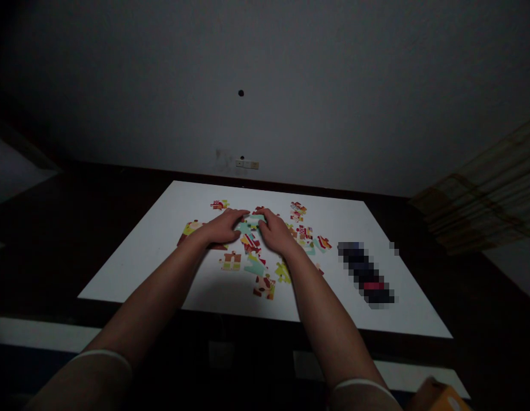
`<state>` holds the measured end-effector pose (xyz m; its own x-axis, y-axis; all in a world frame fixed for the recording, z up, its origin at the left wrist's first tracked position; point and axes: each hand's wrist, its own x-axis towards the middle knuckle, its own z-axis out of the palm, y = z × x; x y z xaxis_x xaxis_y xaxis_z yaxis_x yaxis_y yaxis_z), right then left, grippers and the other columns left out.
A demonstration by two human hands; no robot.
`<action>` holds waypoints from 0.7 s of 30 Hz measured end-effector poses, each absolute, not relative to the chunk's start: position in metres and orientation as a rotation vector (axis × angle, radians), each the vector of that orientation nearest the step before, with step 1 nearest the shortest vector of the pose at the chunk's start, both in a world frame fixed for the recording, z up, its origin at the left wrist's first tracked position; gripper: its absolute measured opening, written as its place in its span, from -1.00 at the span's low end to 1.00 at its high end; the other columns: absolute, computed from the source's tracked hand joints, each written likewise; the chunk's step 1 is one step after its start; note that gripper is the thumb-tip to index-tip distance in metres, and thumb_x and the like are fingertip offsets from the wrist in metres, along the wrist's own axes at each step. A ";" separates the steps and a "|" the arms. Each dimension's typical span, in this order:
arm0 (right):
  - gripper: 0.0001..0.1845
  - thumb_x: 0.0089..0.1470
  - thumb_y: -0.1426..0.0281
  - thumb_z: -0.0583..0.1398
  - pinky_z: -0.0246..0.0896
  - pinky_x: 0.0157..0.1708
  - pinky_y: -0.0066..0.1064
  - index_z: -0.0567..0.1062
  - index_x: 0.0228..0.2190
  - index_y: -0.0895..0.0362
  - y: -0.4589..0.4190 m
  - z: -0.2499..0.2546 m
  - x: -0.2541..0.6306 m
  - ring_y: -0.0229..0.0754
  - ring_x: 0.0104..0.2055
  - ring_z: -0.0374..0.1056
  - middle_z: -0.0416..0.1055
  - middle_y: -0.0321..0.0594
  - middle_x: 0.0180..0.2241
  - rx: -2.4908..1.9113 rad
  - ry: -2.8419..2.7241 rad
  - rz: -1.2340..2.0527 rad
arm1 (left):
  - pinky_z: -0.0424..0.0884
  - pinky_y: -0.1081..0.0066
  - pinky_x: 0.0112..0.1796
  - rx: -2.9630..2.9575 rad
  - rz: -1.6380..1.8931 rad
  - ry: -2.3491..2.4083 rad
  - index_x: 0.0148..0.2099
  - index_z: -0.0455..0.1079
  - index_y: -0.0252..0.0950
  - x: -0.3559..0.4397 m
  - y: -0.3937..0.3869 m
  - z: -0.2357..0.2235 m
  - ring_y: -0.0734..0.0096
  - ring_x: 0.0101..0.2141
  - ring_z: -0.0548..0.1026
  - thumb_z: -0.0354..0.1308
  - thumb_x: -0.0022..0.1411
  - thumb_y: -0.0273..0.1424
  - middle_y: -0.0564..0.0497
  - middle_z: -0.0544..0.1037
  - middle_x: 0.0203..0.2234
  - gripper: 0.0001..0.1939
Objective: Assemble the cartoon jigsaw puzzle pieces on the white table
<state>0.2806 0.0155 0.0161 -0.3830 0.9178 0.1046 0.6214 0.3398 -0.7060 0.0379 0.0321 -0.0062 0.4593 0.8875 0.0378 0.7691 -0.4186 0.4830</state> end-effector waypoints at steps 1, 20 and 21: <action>-0.49 0.41 0.47 0.08 0.24 0.40 -0.17 0.47 0.30 0.00 0.015 0.016 0.279 -0.02 0.35 0.43 0.52 -0.06 0.34 -1.363 -2.143 0.775 | 0.34 0.08 0.41 2.311 0.414 1.386 0.56 0.29 -0.35 0.038 0.032 -0.007 -0.09 0.34 0.45 0.27 0.17 -0.52 -0.28 0.54 0.34 -0.10; -0.61 0.38 0.22 0.17 0.56 -0.03 -0.10 0.47 0.17 0.01 0.024 0.005 0.269 0.07 -0.10 0.54 0.58 -0.10 -0.18 -1.354 -1.484 0.925 | 0.60 0.16 0.06 1.518 1.123 1.246 -0.13 0.48 -0.19 0.057 0.033 -0.001 0.17 -0.09 0.65 0.35 0.16 -0.39 -0.03 0.69 -0.16 -0.79; -0.62 0.37 0.22 0.19 0.56 -0.03 -0.10 0.48 0.15 0.00 0.024 0.005 0.270 0.06 -0.10 0.54 0.58 -0.11 -0.18 -1.352 -1.493 0.920 | 0.62 0.21 -0.04 1.423 1.169 1.229 -0.15 0.42 -0.20 0.059 0.034 -0.003 0.22 -0.17 0.65 0.35 0.15 -0.37 -0.02 0.68 -0.22 -0.78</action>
<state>0.2705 0.0244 0.0046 -0.0031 0.9911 0.1333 0.3264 0.1270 -0.9367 0.0594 0.0339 -0.0026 0.0610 0.9933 0.0983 0.1482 -0.1064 0.9832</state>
